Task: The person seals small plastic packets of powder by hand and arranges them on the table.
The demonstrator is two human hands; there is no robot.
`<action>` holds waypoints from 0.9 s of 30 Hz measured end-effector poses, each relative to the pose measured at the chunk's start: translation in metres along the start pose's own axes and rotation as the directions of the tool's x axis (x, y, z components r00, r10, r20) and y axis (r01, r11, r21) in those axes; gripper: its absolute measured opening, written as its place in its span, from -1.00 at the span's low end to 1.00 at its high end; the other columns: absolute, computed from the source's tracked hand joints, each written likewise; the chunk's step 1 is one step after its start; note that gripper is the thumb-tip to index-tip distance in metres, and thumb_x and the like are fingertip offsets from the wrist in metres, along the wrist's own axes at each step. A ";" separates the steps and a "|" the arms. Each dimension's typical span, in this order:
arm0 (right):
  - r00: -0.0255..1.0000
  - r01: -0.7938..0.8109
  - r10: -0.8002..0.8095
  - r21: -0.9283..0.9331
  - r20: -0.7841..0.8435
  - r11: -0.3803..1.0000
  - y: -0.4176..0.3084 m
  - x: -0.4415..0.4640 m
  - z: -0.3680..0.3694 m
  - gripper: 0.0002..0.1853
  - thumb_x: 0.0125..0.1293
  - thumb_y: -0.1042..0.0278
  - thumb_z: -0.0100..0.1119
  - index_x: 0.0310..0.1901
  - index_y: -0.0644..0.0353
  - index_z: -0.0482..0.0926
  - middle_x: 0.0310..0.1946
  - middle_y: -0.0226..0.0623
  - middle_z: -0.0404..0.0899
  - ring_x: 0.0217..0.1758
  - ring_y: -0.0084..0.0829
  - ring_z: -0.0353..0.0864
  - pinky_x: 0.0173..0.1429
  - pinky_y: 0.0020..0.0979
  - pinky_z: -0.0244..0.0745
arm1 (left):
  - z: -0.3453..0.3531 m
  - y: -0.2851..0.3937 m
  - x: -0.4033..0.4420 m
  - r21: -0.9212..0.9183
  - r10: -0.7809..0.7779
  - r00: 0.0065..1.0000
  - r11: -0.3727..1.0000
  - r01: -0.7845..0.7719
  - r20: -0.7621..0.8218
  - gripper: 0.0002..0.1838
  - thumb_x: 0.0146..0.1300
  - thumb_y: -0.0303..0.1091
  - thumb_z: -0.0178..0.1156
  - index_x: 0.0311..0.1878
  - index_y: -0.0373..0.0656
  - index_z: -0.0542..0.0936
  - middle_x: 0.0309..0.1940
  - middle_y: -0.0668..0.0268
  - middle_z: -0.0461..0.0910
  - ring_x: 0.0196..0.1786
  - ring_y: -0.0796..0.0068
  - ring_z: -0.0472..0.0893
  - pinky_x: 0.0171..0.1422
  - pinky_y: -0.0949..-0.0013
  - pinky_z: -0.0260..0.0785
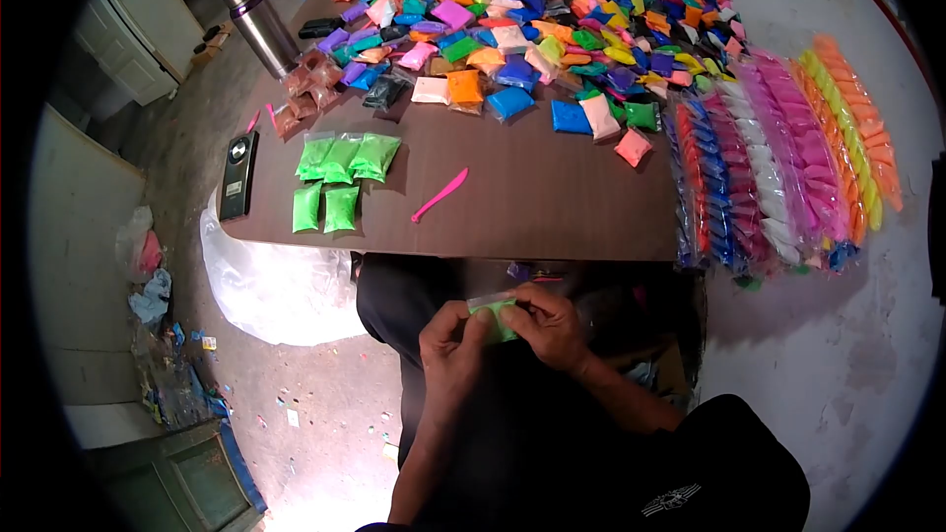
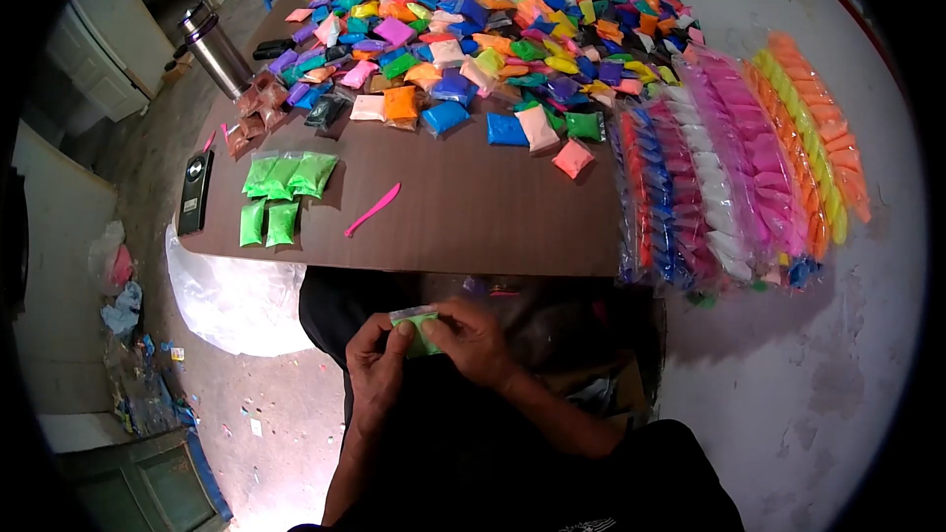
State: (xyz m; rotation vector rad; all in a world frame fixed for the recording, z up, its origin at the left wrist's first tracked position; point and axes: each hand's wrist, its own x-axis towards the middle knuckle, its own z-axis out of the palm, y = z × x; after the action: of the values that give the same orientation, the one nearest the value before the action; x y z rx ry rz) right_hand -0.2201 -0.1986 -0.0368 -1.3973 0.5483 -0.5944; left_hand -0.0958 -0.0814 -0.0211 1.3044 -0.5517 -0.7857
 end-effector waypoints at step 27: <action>0.999 0.031 -0.033 0.267 0.004 0.963 0.005 0.004 0.002 -0.62 0.47 0.49 0.25 0.27 0.36 0.54 -0.02 -0.29 0.64 -0.06 -0.63 0.59 -0.03 -0.53 0.57 | 0.007 0.006 0.002 0.195 -0.096 0.995 0.977 0.092 0.014 -0.78 0.45 -0.38 0.31 0.02 -0.33 0.69 -0.28 0.25 0.74 -0.20 0.62 0.64 -0.08 0.46 0.49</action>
State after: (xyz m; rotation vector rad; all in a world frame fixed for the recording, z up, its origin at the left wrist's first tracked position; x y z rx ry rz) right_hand -0.2158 -0.1994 -0.0416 -1.1546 0.4225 -0.6629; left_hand -0.0990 -0.0866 -0.0142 1.5118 -0.6002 -0.8415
